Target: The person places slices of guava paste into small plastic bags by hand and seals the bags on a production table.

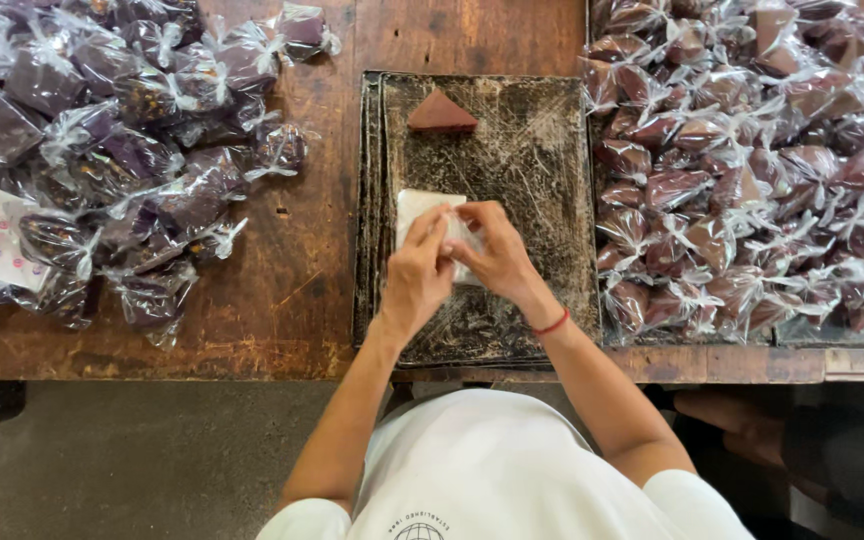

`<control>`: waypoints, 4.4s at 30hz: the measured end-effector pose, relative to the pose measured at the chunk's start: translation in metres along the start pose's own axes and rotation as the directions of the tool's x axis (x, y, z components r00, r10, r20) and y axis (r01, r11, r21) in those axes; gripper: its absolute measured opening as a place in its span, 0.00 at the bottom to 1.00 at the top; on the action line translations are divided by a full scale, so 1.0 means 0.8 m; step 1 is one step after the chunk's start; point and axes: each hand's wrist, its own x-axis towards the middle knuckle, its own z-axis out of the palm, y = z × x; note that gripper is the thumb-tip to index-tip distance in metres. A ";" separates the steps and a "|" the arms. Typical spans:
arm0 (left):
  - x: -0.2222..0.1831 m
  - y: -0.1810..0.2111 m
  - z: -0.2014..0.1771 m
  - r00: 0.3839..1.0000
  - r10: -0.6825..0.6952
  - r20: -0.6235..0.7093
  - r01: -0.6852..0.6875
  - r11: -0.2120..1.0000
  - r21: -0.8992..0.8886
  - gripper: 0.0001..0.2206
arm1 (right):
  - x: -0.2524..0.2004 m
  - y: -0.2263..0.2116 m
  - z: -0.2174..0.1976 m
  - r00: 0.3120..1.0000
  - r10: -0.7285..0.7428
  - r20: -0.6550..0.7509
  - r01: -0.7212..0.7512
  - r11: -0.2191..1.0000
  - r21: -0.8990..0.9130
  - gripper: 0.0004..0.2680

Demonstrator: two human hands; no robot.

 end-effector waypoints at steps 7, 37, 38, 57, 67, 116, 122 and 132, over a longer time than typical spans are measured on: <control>-0.010 0.003 -0.060 0.997 -0.029 0.072 -0.002 0.919 0.395 0.15 | 0.052 0.039 0.005 0.967 0.039 0.253 0.103 0.846 -0.524 0.08; 0.095 0.039 -0.083 0.956 0.102 0.274 -0.024 0.962 -0.274 0.25 | 0.067 -0.071 -0.064 0.846 -0.110 0.522 0.446 0.684 -0.578 0.16; 0.093 0.040 -0.080 0.953 0.108 0.284 -0.027 0.961 -0.276 0.25 | 0.067 -0.075 -0.066 0.817 0.030 0.575 0.429 0.635 -0.642 0.19; 0.038 0.067 -0.075 0.999 0.005 -0.040 -0.034 0.616 -0.787 0.03 | -0.004 -0.107 -0.132 0.958 0.262 0.119 -0.223 0.415 0.882 0.02; 0.067 0.043 -0.050 0.966 -0.214 0.148 0.204 0.976 0.080 0.12 | -0.017 -0.093 -0.081 0.996 -0.084 -0.005 0.084 0.993 -0.079 0.03; -0.003 -0.119 0.050 0.973 -0.224 0.056 0.193 0.920 0.342 0.28 | 0.005 0.019 -0.047 0.649 0.748 -0.138 -0.735 0.569 -0.369 0.14; -0.009 -0.119 0.037 0.999 -0.053 -0.013 0.055 0.973 0.223 0.25 | -0.038 0.104 0.085 0.541 0.824 -0.168 -0.839 0.541 -0.048 0.26; -0.023 -0.094 0.012 0.837 -0.516 0.182 0.462 0.487 -0.741 0.29 | -0.052 0.063 0.098 0.846 0.465 0.261 -0.447 0.351 0.823 0.15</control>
